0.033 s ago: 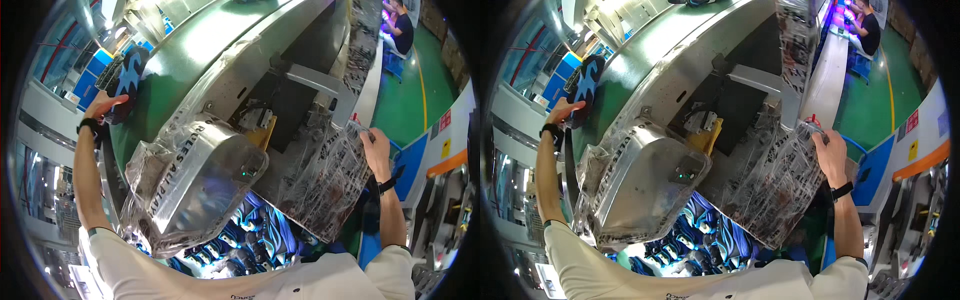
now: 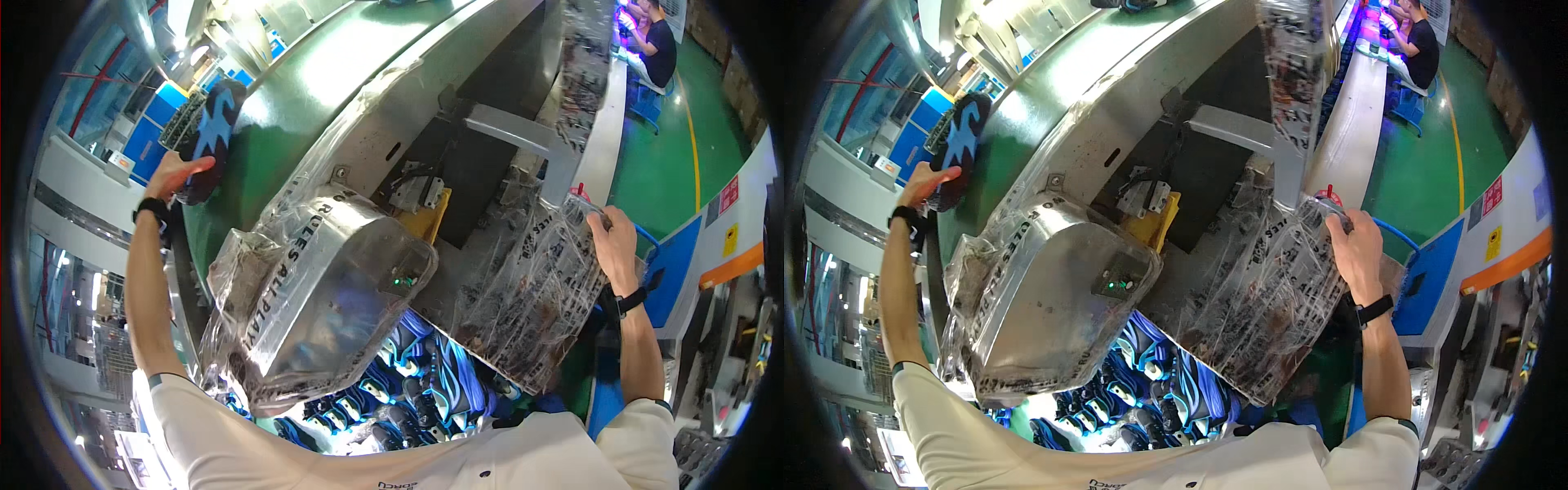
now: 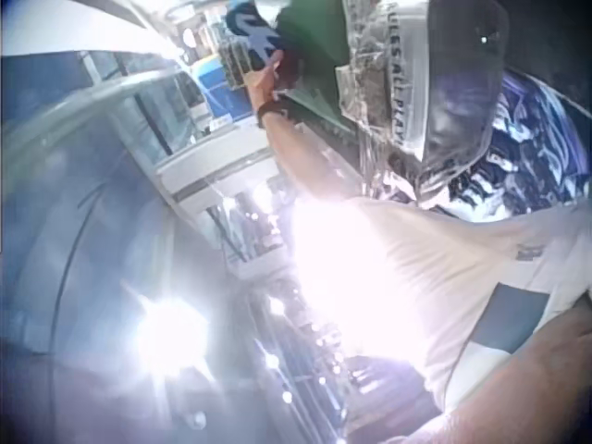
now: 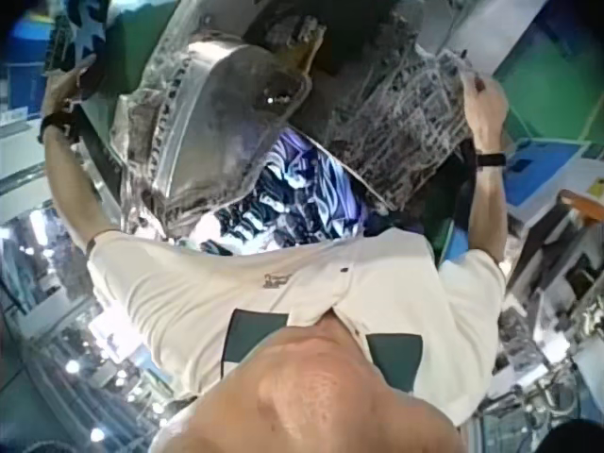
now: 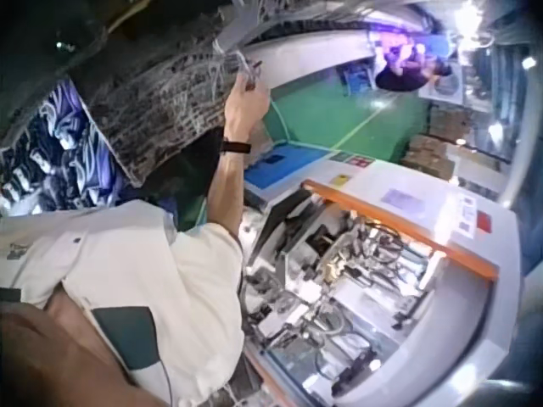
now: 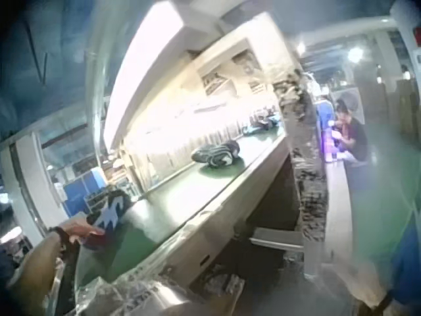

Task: Operating a pneumatic press machine to attach or bond soles to shoes in a factory assembly line.

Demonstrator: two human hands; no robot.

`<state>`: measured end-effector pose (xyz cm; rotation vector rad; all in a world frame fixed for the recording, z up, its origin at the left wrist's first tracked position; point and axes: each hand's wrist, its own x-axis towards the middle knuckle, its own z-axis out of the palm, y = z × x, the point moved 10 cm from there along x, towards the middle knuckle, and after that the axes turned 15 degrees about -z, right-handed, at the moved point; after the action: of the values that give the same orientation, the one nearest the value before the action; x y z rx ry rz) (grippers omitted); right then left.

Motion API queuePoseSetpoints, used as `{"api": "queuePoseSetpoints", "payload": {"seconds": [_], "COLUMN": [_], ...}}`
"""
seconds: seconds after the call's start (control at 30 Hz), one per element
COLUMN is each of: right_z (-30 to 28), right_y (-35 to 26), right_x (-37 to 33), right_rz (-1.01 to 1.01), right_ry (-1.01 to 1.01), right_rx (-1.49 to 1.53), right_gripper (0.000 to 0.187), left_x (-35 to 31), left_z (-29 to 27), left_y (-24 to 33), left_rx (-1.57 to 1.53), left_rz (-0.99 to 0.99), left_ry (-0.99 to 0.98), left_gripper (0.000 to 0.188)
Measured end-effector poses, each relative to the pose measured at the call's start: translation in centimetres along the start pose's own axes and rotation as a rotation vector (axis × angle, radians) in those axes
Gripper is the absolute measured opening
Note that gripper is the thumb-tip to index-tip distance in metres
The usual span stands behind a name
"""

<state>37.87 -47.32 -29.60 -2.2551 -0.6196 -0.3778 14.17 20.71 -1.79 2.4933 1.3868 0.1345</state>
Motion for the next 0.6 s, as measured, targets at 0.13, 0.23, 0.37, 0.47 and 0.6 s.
{"api": "queuePoseSetpoints", "payload": {"seconds": [0.13,0.23,0.37,0.47,0.6], "right_z": [-0.2,-0.2,-2.6,-6.4,-7.6], "right_y": [0.0,0.0,-2.7,-6.5,-6.5], "right_x": [0.0,-0.2,-0.1,-0.4,0.2], "right_rz": [0.017,0.009,-0.224,-0.537,-0.293], "right_ry": [0.015,0.027,0.112,0.314,0.174], "right_rx": [-0.026,0.074,-0.087,0.167,1.407], "right_gripper": [0.041,0.04,0.029,0.048,0.064], "left_x": [-6.9,-15.2,-27.8,-38.8,-49.8], "left_z": [-2.4,-4.0,-3.0,-2.0,3.7], "left_y": [7.7,15.1,22.8,25.4,27.6], "left_rx": [0.394,0.413,0.613,0.473,0.401], "left_rz": [0.231,0.504,0.723,0.867,1.097], "left_ry": [0.505,0.725,0.79,0.755,0.684], "left_gripper": [0.049,0.055,0.061,0.07,0.061]}}
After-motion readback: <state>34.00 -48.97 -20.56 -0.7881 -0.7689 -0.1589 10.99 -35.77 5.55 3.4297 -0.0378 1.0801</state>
